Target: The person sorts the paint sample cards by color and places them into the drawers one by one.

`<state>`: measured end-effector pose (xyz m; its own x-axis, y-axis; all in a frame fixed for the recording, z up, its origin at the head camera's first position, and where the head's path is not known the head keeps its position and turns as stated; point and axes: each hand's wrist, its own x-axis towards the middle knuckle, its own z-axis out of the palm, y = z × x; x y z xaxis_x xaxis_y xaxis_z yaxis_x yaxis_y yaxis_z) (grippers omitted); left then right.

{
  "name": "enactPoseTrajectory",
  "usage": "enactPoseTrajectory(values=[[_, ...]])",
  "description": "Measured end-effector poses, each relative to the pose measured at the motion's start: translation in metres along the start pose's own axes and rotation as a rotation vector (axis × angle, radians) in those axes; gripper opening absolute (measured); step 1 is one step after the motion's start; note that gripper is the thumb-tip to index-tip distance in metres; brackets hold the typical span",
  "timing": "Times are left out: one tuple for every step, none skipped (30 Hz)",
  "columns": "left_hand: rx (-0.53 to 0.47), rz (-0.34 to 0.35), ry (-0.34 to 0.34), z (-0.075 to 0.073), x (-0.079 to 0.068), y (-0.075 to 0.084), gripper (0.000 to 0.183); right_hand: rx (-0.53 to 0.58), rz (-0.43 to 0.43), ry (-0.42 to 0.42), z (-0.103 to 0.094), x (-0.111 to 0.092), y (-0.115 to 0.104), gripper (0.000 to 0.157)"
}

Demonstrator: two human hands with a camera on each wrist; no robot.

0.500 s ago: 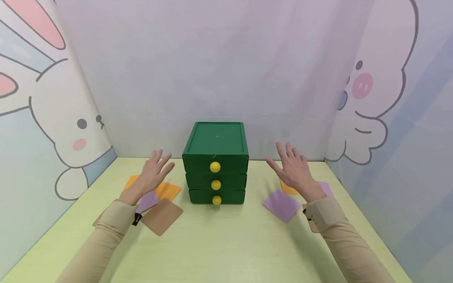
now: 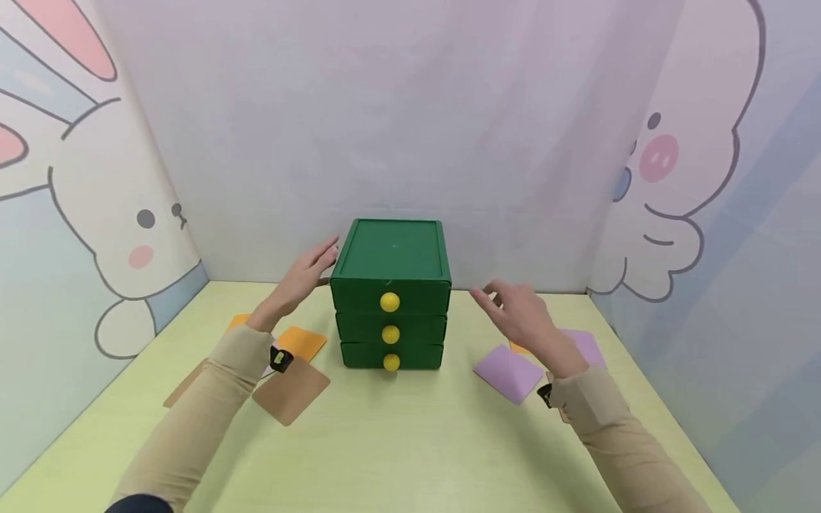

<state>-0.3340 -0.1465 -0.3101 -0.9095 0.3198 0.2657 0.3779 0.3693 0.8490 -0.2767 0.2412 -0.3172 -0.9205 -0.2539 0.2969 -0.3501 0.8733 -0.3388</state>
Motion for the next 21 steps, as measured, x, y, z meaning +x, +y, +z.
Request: enactPoseTrajectory(values=[[-0.01, 0.003, -0.004, 0.001, 0.003, 0.0, 0.057, 0.035, 0.001, -0.013, 0.002, -0.002, -0.004, 0.051], [-0.02, 0.003, -0.007, 0.001, 0.005, 0.0, 0.057, 0.078, 0.002, -0.029, 0.004, -0.005, -0.008, 0.049], [-0.031, 0.012, -0.015, 0.002, 0.006, 0.0, 0.057, 0.124, 0.001, -0.048, 0.006, -0.008, -0.012, 0.046], [-0.038, 0.017, -0.022, 0.002, 0.008, 0.0, 0.057, 0.172, -0.004, -0.065, 0.008, -0.01, -0.016, 0.044], [-0.037, 0.02, -0.028, 0.002, 0.009, 0.001, 0.057, 0.219, -0.011, -0.084, 0.01, -0.013, -0.021, 0.042], [-0.039, 0.023, -0.032, 0.002, 0.01, 0.001, 0.056, 0.264, -0.017, -0.107, 0.013, -0.015, -0.024, 0.04], [-0.038, 0.028, -0.039, 0.003, 0.011, 0.002, 0.056, 0.308, -0.026, -0.13, 0.015, -0.017, -0.028, 0.038], [-0.038, 0.031, -0.044, 0.003, 0.012, 0.002, 0.056, 0.353, -0.036, -0.158, 0.018, -0.018, -0.031, 0.037], [-0.033, 0.036, -0.048, 0.003, 0.013, 0.003, 0.056, 0.399, -0.043, -0.186, 0.02, -0.019, -0.034, 0.037], [-0.031, 0.031, -0.048, 0.004, 0.013, 0.003, 0.055, 0.443, -0.05, -0.215, 0.023, -0.02, -0.037, 0.037], [-0.029, 0.029, -0.049, 0.004, 0.014, 0.003, 0.055, 0.494, -0.05, -0.248, 0.027, -0.02, -0.04, 0.038], [-0.034, 0.029, -0.052, 0.004, 0.015, 0.003, 0.054, 0.545, -0.049, -0.28, 0.03, -0.02, -0.042, 0.039], [-0.037, 0.028, -0.054, 0.005, 0.015, 0.003, 0.054, 0.605, -0.046, -0.316, 0.034, -0.02, -0.046, 0.041], [-0.036, 0.024, -0.053, 0.005, 0.015, 0.003, 0.054, 0.668, -0.037, -0.352, 0.037, -0.02, -0.049, 0.043], [-0.038, 0.022, -0.053, 0.005, 0.015, 0.003, 0.054, 0.736, -0.02, -0.385, 0.041, -0.02, -0.052, 0.045], [-0.041, 0.02, -0.054, 0.005, 0.015, 0.003, 0.054, 0.802, -0.004, -0.414, 0.044, -0.019, -0.056, 0.047], [-0.041, 0.019, -0.056, 0.005, 0.015, 0.002, 0.054, 0.867, 0.013, -0.437, 0.048, -0.018, -0.06, 0.049], [-0.046, 0.018, -0.059, 0.005, 0.015, 0.003, 0.054, 0.926, 0.028, -0.455, 0.051, -0.017, -0.064, 0.051], [-0.053, 0.016, -0.063, 0.005, 0.015, 0.002, 0.055, 0.982, 0.047, -0.467, 0.054, -0.016, -0.069, 0.053], [-0.06, 0.013, -0.068, 0.005, 0.015, 0.002, 0.056, 1.031, 0.067, -0.471, 0.056, -0.014, -0.073, 0.055], [-0.069, 0.008, -0.074, 0.004, 0.015, 0.001, 0.057, 1.071, 0.081, -0.468, 0.059, -0.012, -0.077, 0.056]])
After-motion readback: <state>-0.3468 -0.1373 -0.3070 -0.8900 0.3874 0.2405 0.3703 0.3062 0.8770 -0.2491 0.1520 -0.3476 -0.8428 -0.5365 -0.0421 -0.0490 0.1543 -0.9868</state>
